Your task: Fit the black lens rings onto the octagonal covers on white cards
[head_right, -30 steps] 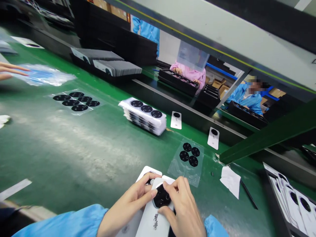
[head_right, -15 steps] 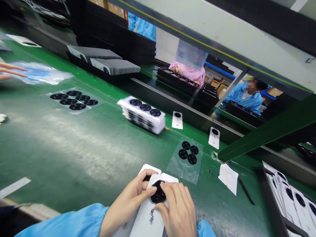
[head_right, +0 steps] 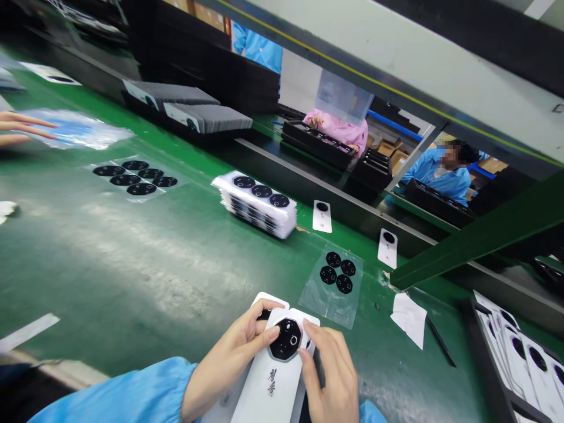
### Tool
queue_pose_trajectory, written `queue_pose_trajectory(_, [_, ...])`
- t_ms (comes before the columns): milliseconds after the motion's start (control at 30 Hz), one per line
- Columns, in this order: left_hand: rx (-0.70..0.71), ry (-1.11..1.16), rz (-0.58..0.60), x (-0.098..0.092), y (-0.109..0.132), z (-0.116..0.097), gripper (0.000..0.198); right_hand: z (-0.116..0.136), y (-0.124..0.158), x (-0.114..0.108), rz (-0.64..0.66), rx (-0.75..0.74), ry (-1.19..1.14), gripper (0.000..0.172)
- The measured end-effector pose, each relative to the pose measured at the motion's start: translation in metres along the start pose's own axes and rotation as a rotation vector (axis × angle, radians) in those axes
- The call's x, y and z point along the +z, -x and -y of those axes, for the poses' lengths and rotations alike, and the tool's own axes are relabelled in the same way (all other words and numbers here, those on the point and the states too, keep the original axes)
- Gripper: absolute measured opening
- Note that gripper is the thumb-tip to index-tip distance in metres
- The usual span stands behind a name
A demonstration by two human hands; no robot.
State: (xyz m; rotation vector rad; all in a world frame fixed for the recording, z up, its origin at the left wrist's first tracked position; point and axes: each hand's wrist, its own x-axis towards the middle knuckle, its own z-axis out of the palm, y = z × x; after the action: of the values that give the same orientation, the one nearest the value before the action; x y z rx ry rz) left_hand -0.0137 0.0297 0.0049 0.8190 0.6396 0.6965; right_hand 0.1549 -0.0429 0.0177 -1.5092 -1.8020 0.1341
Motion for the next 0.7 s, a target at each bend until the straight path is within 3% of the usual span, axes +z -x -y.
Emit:
queue_pose_trajectory(100, [-0.003, -0.002, -0.008, 0.002, 0.002, -0.003, 0.052, -0.001, 0.003, 0.002, -0.087, 0.142, -0.094, 0.025])
queue_pose_trajectory(200, [-0.01, 0.015, -0.009, 0.004, 0.002, -0.004, 0.051, 0.001, 0.004, 0.007, -0.147, 0.457, -0.291, 0.026])
queue_pose_trajectory(333, [-0.01, 0.02, -0.014, 0.006, 0.0, -0.006, 0.048, 0.006, 0.001, 0.013, -0.013, 0.728, -0.684, 0.034])
queue_pose_trajectory(433, [-0.01, 0.008, -0.03, 0.004, -0.001, -0.003, 0.045, 0.009, -0.002, 0.015, 0.068, 0.791, -0.845, 0.034])
queue_pose_trajectory(533, [-0.015, -0.023, -0.018, 0.001, -0.002, 0.003, 0.046, 0.01, -0.004, 0.016, 0.056, 0.819, -0.891, 0.033])
queue_pose_trajectory(700, [-0.041, -0.074, 0.016, 0.002, 0.0, 0.008, 0.07, 0.013, -0.005, 0.014, 0.014, 0.827, -0.89, 0.033])
